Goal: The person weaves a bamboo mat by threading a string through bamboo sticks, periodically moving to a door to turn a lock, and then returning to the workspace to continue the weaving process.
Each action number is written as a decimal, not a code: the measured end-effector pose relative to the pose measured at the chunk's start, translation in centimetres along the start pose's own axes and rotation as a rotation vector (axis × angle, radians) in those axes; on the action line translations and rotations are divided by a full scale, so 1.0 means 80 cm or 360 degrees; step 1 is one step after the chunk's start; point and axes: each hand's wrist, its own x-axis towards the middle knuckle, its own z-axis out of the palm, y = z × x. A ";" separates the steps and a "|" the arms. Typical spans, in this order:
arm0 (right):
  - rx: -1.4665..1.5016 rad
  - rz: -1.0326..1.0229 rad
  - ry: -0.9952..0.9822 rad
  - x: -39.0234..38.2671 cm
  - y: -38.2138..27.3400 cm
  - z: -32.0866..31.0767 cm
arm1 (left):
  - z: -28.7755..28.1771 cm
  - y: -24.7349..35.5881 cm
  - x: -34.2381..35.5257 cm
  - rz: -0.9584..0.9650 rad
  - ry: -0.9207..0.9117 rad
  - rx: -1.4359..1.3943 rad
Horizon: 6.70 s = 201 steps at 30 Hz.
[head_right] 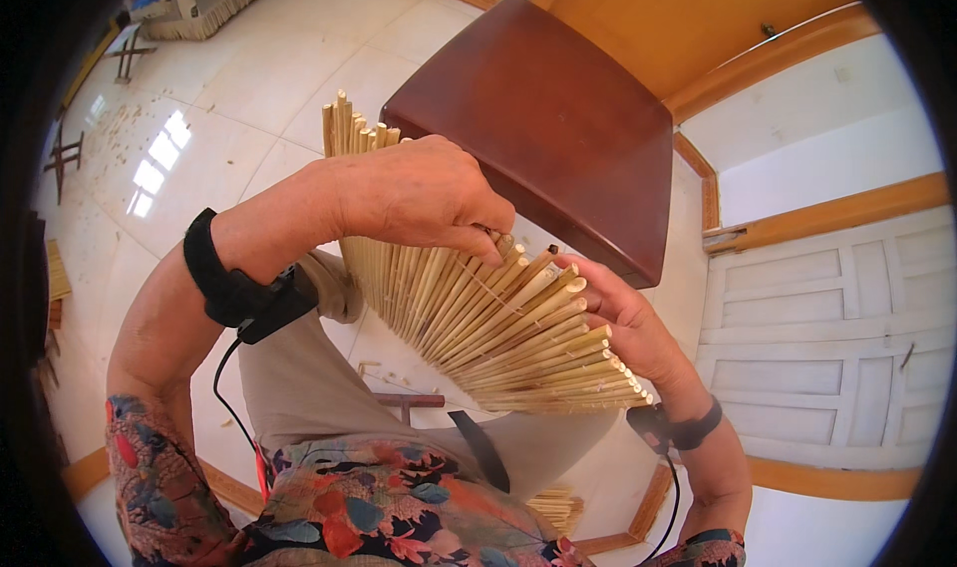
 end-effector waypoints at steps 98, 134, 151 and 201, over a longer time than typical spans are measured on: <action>-0.0872 -0.0756 -0.0629 0.100 0.068 0.091 | 0.065 0.035 -0.127 -0.0115 -0.0009 0.0178; -0.0914 -0.0783 -0.0934 0.126 0.049 0.085 | 0.078 0.035 -0.136 -0.0185 0.0121 0.0092; -0.1159 -0.0635 -0.1095 0.131 0.037 0.074 | 0.080 0.033 -0.134 -0.0166 0.0143 0.0090; -0.0784 0.0125 -0.0395 0.130 0.057 0.013 | 0.068 -0.058 -0.020 0.0065 -0.0138 -0.0154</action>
